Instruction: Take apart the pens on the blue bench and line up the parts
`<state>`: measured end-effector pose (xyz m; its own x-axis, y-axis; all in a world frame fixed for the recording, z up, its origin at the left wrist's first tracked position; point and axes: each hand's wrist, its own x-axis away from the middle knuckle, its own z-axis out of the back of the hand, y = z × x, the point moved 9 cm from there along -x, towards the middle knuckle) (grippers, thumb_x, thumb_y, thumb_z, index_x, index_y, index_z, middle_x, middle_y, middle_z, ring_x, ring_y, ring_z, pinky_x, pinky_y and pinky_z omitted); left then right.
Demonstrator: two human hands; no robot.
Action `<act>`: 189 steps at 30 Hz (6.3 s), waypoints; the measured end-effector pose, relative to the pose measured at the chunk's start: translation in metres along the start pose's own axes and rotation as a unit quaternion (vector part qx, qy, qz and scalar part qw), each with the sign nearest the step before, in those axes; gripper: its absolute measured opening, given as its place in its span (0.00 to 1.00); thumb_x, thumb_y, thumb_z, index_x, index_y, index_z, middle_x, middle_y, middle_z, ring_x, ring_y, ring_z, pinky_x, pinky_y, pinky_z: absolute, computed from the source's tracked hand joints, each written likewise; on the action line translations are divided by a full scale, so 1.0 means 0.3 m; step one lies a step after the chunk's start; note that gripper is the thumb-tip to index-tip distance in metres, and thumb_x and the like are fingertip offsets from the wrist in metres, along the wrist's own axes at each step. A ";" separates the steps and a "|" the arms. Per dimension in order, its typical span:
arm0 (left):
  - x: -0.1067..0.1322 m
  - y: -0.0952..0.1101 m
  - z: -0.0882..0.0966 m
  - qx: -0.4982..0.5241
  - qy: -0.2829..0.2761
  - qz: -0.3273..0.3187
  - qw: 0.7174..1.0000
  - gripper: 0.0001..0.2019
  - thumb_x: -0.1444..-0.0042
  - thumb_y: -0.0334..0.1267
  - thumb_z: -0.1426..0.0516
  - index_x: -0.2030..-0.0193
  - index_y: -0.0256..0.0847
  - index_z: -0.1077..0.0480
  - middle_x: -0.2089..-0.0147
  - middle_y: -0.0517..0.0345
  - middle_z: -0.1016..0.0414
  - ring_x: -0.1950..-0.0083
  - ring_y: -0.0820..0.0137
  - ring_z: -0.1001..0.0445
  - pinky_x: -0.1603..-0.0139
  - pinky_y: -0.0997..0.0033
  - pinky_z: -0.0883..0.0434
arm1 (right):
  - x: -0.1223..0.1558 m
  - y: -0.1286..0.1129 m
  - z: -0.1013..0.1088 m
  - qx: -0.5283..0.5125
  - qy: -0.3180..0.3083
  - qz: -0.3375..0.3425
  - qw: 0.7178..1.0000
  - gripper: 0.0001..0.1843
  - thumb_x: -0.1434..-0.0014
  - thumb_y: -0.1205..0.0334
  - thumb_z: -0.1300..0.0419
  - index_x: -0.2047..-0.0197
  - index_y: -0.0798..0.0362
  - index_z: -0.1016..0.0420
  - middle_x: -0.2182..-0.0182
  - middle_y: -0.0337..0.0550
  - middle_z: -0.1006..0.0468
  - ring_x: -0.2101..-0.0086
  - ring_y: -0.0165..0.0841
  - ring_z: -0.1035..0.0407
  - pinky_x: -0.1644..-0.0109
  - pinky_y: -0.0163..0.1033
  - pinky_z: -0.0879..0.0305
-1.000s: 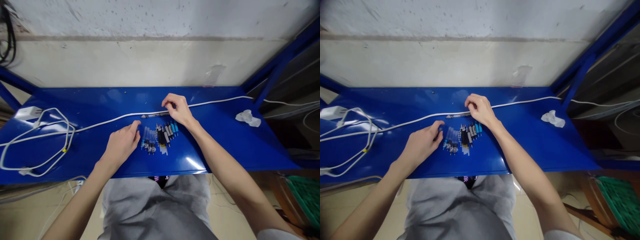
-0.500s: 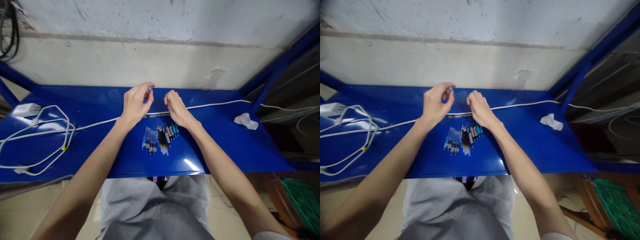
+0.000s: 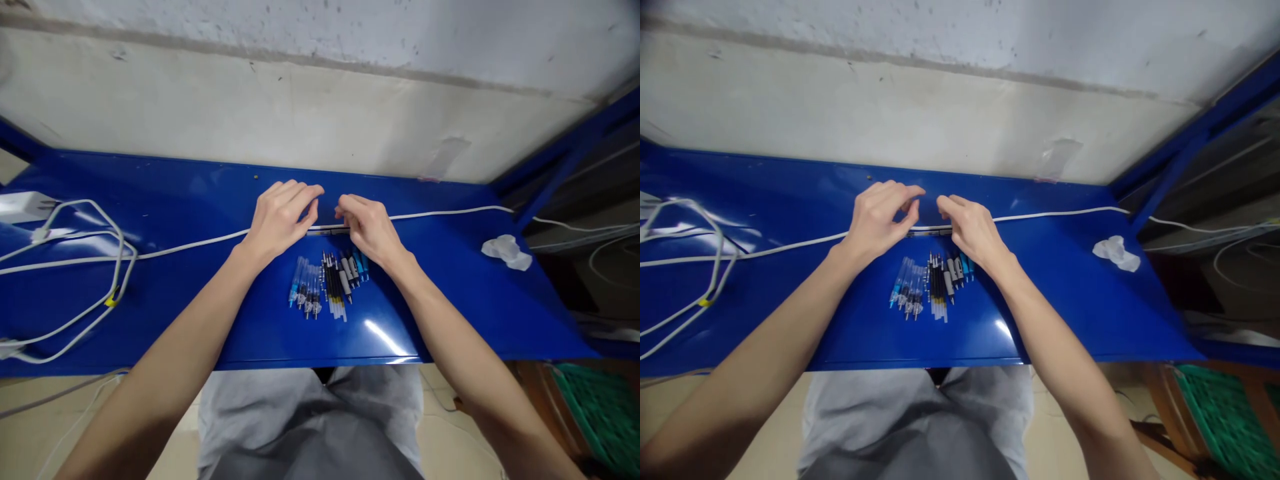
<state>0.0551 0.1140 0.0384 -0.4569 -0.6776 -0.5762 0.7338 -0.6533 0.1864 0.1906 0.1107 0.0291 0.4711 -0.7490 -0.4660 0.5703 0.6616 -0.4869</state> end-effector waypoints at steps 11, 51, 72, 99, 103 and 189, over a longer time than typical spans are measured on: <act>0.008 0.012 0.011 -0.005 0.067 -0.051 0.996 0.11 0.32 0.30 0.48 0.49 0.36 0.26 0.59 0.51 0.19 0.59 0.65 0.23 0.57 0.63 0.31 | 0.030 -0.087 -0.009 -0.003 -0.116 -0.025 0.993 0.07 0.35 0.69 0.39 0.56 0.51 0.21 0.58 0.44 0.20 0.57 0.40 0.29 0.50 0.44 0.35; 0.021 0.066 -0.006 0.040 0.105 -0.095 0.989 0.12 0.31 0.30 0.48 0.47 0.37 0.26 0.59 0.53 0.19 0.58 0.66 0.22 0.59 0.65 0.28 | 0.259 -0.196 -0.052 0.084 -0.321 -0.067 0.941 0.64 0.48 0.51 0.24 0.21 0.38 0.62 0.29 0.51 0.40 0.30 0.53 0.47 0.28 0.64 0.47; 0.020 0.059 0.006 0.066 0.110 -0.072 0.989 0.12 0.31 0.30 0.48 0.48 0.36 0.25 0.57 0.52 0.17 0.60 0.68 0.21 0.58 0.66 0.27 | 0.266 -0.203 -0.046 0.120 -0.305 -0.019 0.944 0.61 0.45 0.30 0.35 0.22 0.49 0.59 0.30 0.60 0.39 0.29 0.55 0.47 0.26 0.71 0.54; 0.018 0.033 -0.004 0.067 0.037 -0.040 0.996 0.22 0.39 0.19 0.53 0.42 0.35 0.31 0.49 0.45 0.23 0.49 0.60 0.24 0.51 0.59 0.27 | -0.028 0.046 0.091 0.030 0.068 -0.078 0.994 0.53 0.40 0.36 0.36 0.25 0.48 0.58 0.31 0.61 0.39 0.33 0.51 0.40 0.30 0.64 0.42; 0.019 0.047 -0.018 0.114 0.014 -0.041 0.993 0.16 0.32 0.26 0.53 0.45 0.37 0.31 0.51 0.47 0.22 0.50 0.61 0.24 0.51 0.59 0.27 | 0.001 0.080 0.060 0.073 0.117 -0.095 0.986 0.55 0.38 0.36 0.39 0.23 0.47 0.67 0.29 0.62 0.44 0.33 0.53 0.41 0.31 0.67 0.42; 0.037 -0.020 -0.040 0.049 -0.022 0.093 0.994 0.17 0.26 0.45 0.51 0.63 0.43 0.27 0.70 0.59 0.25 0.70 0.69 0.29 0.71 0.68 0.45 | 0.075 0.112 0.094 -0.130 0.167 -0.138 0.968 0.23 0.58 0.77 0.55 0.65 0.51 0.24 0.81 0.32 0.29 0.80 0.29 0.37 0.70 0.37 0.43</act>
<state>0.0516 0.1144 0.0212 -0.3406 -0.8024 -0.4901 0.7560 -0.5436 0.3646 0.2393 0.1149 0.0231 0.0571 -0.8733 -0.4837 0.4342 0.4581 -0.7757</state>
